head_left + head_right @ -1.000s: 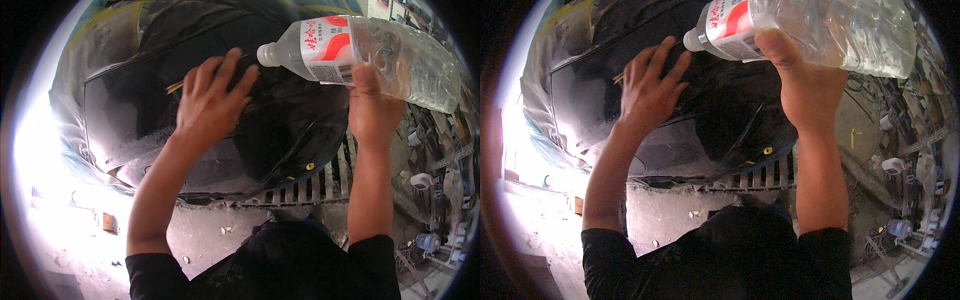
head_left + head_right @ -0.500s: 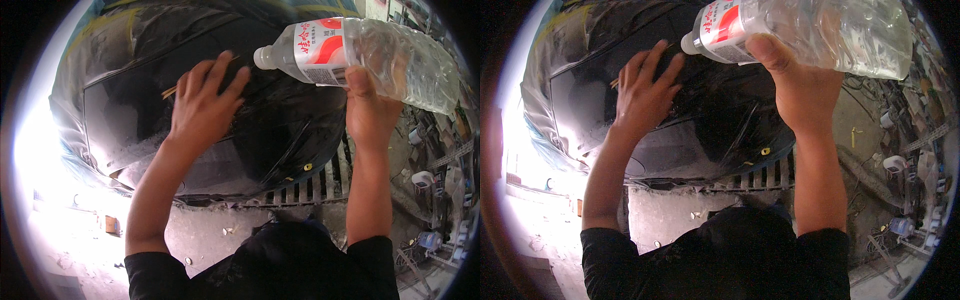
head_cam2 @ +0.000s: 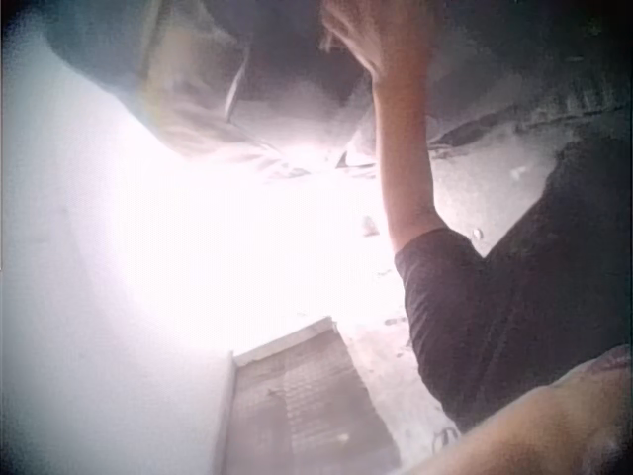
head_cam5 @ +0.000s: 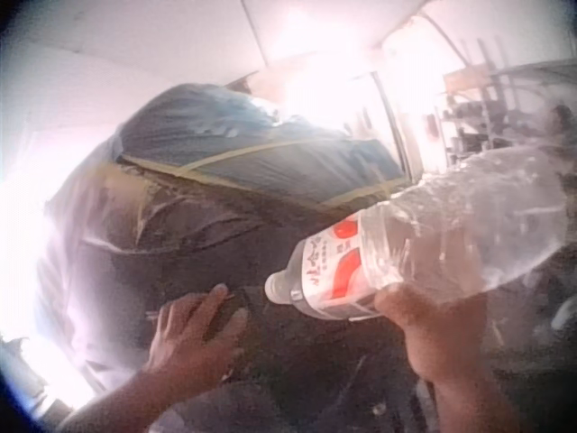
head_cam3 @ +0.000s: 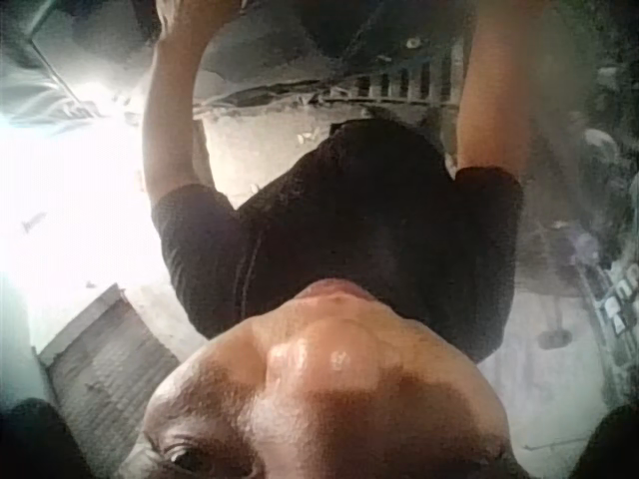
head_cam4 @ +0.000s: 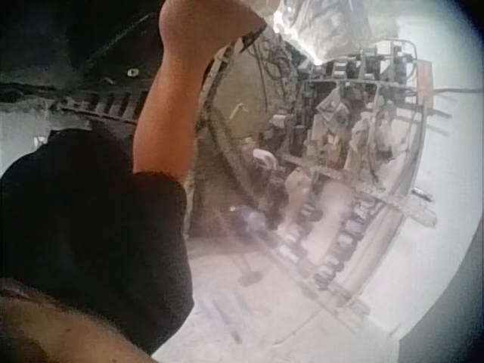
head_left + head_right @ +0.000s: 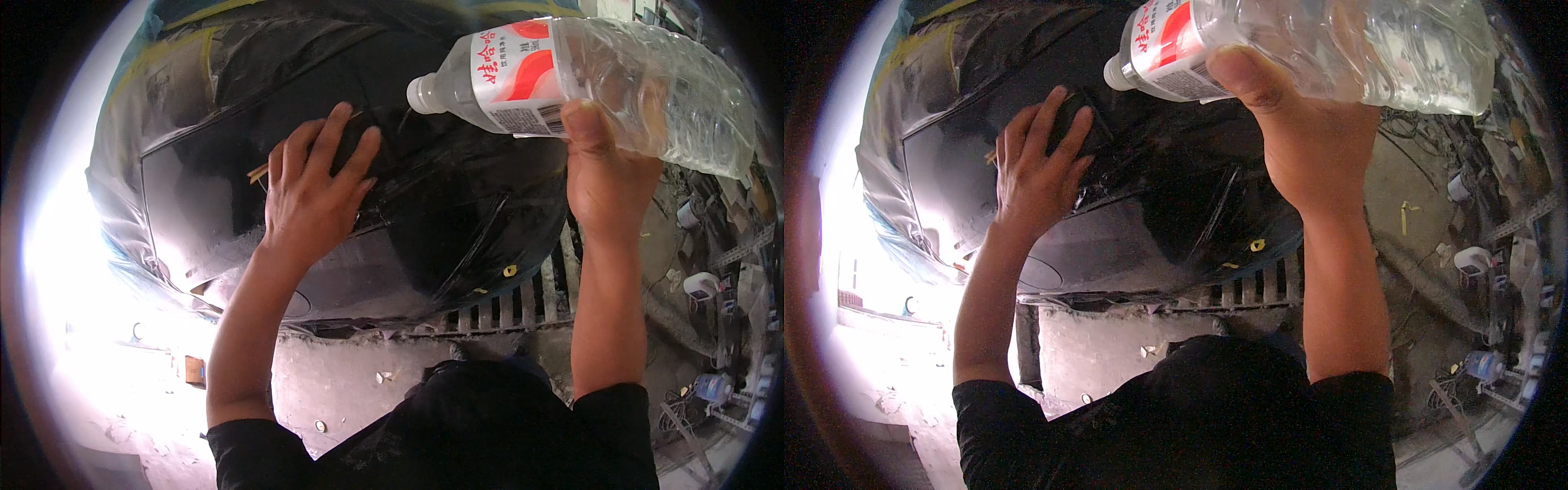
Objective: The person walks to a car in a workshop, retrieves a sanding block and a water bottle, then sands a black car panel while continuously pouring water from the bottle onto the surface. The person switches to a different sanding block and continues wet sanding the same area.
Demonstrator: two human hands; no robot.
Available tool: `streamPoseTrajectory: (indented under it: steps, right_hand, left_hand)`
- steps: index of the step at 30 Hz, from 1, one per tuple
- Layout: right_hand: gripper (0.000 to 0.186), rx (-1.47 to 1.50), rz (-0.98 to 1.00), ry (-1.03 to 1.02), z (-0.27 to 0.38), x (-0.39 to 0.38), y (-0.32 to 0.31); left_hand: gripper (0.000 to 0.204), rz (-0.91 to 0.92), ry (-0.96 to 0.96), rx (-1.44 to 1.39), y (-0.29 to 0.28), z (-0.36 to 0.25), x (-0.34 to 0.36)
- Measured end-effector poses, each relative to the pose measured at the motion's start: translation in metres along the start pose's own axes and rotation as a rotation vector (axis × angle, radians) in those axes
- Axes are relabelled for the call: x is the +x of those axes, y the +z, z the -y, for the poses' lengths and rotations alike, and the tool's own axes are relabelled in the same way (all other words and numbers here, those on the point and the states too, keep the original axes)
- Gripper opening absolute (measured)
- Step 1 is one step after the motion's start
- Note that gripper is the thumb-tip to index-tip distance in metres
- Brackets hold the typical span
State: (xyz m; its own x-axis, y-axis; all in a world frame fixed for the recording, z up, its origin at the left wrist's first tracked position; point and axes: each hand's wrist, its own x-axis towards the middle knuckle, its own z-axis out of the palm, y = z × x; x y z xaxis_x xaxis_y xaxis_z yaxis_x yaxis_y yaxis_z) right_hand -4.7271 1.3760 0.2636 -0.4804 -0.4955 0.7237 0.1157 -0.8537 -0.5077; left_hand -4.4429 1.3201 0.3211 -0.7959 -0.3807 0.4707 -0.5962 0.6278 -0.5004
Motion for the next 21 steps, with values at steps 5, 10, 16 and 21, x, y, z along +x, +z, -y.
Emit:
streamPoseTrajectory:
  steps: [5,10,16,21]
  right_hand:
    - [0.083,0.067,-0.023,0.047,0.001,-0.002,0.005]
    - [0.084,-0.044,-0.027,0.012,0.002,-0.001,-0.008]
    - [0.085,0.016,-0.033,0.06,0.006,-0.001,0.003]
    - [0.087,0.01,-0.023,0.02,-0.002,-0.002,-0.008]
  left_hand:
    - [0.055,-0.032,0.032,-0.028,0.003,-0.014,0.035]
    - [0.055,-0.003,0.005,0.015,0.002,-0.001,0.004]
    - [0.058,-0.026,0.006,0.006,0.007,-0.014,0.032]
    - [0.058,-0.005,-0.025,0.033,0.001,-0.002,0.003]
